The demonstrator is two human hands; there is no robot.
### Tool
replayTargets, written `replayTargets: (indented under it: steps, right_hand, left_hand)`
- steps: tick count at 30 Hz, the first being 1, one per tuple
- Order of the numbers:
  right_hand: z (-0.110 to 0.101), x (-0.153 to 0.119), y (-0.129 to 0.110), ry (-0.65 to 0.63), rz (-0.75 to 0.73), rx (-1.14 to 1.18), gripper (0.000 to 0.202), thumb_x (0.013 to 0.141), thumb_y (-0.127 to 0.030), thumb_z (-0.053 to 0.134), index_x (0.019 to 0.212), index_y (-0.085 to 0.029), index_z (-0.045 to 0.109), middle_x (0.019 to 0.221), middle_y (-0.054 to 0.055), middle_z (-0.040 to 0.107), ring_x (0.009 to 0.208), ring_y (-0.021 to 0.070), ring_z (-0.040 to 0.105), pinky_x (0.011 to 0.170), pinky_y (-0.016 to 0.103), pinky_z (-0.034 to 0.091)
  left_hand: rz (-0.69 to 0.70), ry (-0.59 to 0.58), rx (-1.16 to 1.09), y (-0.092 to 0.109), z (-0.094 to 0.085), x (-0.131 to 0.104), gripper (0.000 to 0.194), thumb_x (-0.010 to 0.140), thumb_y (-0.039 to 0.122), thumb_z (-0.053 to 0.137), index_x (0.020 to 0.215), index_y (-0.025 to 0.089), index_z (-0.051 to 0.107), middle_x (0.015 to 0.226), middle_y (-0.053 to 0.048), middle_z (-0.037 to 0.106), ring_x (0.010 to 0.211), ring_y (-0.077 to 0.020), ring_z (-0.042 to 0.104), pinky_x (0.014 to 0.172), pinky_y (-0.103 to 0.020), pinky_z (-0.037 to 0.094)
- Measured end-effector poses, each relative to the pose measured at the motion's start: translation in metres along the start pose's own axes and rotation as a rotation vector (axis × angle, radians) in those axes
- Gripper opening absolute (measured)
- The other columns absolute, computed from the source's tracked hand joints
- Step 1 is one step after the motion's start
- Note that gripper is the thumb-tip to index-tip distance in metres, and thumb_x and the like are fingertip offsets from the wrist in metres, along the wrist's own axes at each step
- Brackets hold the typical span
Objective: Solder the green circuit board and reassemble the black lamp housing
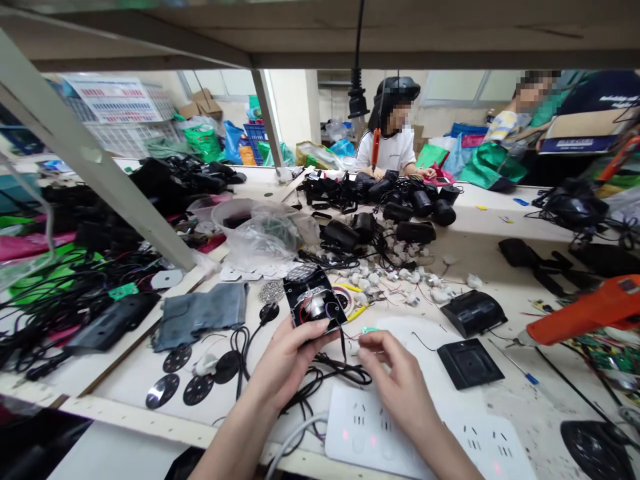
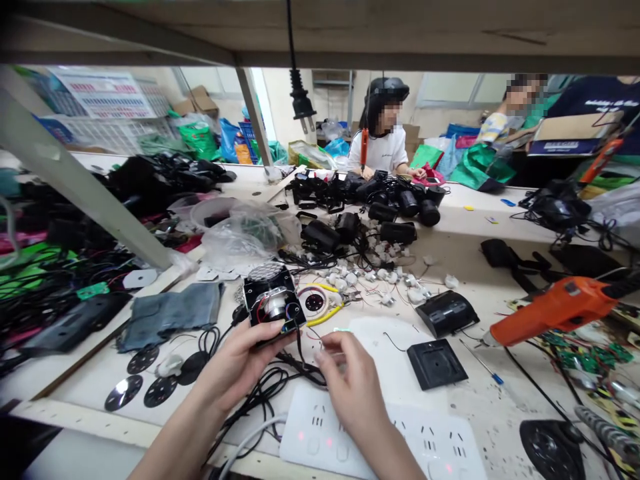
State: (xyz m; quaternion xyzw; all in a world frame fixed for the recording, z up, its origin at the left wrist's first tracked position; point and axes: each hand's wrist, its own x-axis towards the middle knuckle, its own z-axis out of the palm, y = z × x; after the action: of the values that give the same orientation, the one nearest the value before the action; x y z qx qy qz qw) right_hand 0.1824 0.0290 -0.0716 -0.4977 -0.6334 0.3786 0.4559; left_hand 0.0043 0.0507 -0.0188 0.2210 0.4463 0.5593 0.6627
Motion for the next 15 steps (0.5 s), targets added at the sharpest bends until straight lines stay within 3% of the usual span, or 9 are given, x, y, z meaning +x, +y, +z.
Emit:
replayTargets:
  steps: [4, 7, 9, 11, 15]
  right_hand:
    - [-0.018, 0.009, -0.003, 0.070, -0.072, -0.115, 0.017, 0.094, -0.035, 0.056, 0.088, -0.020, 0.064, 0.085, 0.004, 0.067, 0.077, 0.0204, 0.065, 0.070, 0.030, 0.054]
    - [-0.024, 0.008, -0.013, 0.092, -0.218, -0.202, 0.014, 0.096, -0.025, 0.054, 0.087, -0.021, 0.063, 0.082, 0.003, 0.063, 0.076, 0.0194, 0.062, 0.067, 0.029, 0.051]
    - [-0.024, 0.005, -0.020, 0.080, -0.344, -0.240, 0.013, 0.097, -0.016, 0.051, 0.096, -0.021, 0.064, 0.088, 0.005, 0.061, 0.082, 0.0199, 0.060, 0.071, 0.030, 0.051]
    - [-0.023, 0.002, -0.026, 0.020, -0.456, -0.302, 0.025, 0.097, -0.009, 0.047, 0.113, -0.020, 0.062, 0.101, 0.009, 0.058, 0.092, 0.0219, 0.057, 0.077, 0.034, 0.051]
    - [-0.022, 0.000, -0.031, -0.127, -0.553, -0.502, 0.045, 0.093, -0.003, 0.041, 0.133, -0.019, 0.056, 0.116, 0.015, 0.049, 0.103, 0.0281, 0.049, 0.080, 0.041, 0.053]
  left_hand:
    - [-0.110, -0.039, 0.040, -0.009, -0.013, -0.008, 0.030, 0.061, 0.019, 0.079, 0.089, 0.013, 0.070, 0.093, -0.007, 0.070, 0.085, -0.0192, 0.063, 0.070, -0.029, 0.057]
    - [-0.227, -0.122, 0.071, -0.026, -0.015, -0.015, 0.035, 0.062, 0.022, 0.078, 0.094, 0.013, 0.069, 0.091, -0.007, 0.068, 0.080, -0.0175, 0.061, 0.064, -0.027, 0.055]
    - [-0.279, -0.184, 0.089, -0.035, -0.012, -0.019, 0.039, 0.064, 0.024, 0.077, 0.101, 0.015, 0.068, 0.091, -0.006, 0.067, 0.077, -0.0162, 0.060, 0.061, -0.025, 0.053]
    - [-0.299, -0.233, 0.108, -0.042, -0.009, -0.021, 0.045, 0.066, 0.025, 0.075, 0.110, 0.017, 0.065, 0.093, -0.006, 0.065, 0.076, -0.0152, 0.059, 0.058, -0.024, 0.051]
    - [-0.306, -0.294, 0.147, -0.048, -0.005, -0.021, 0.056, 0.068, 0.024, 0.071, 0.122, 0.021, 0.059, 0.098, -0.005, 0.063, 0.079, -0.0151, 0.058, 0.064, -0.026, 0.053]
